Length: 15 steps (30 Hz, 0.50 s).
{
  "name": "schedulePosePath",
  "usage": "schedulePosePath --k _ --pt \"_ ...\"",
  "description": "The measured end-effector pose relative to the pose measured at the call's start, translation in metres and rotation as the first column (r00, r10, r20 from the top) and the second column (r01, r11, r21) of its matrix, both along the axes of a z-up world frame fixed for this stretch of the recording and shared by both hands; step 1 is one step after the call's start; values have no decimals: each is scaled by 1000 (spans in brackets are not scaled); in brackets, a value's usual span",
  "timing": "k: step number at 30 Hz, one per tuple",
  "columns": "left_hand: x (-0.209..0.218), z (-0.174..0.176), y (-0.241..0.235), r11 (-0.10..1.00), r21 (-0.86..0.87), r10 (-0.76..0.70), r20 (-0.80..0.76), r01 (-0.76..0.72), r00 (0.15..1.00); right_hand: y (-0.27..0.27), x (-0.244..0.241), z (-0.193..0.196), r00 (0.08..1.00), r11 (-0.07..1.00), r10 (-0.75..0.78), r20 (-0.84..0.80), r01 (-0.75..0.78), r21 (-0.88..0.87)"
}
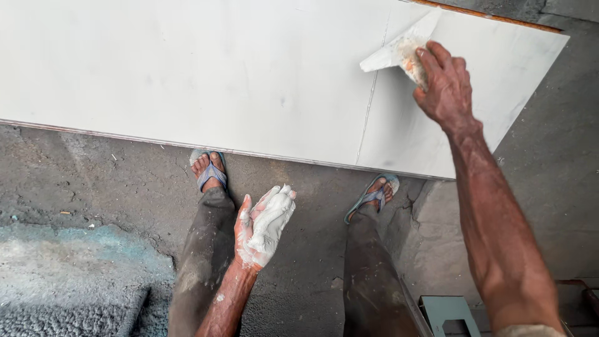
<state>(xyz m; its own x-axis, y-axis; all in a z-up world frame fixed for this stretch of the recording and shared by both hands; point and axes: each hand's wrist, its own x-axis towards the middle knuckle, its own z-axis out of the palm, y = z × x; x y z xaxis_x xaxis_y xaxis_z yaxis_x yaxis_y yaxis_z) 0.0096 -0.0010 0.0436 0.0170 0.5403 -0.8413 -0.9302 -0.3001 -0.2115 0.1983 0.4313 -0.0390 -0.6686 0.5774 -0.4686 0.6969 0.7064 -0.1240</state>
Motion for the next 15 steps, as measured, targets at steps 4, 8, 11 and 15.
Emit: schedulePosePath --k 4,8,11,15 --pt "-13 -25 -2 997 -59 -46 28 47 999 55 -33 -8 967 994 106 231 -104 -20" --pt "-31 -26 -1 998 -70 -6 45 9 999 67 -64 8 949 992 -2 314 41 -117" --pt "-44 -27 0 999 -31 36 70 -34 997 56 -102 8 962 979 28 272 29 -202" --pt "-59 -29 -5 994 -63 99 82 -94 992 8 -214 -32 954 912 291 77 -252 -324"
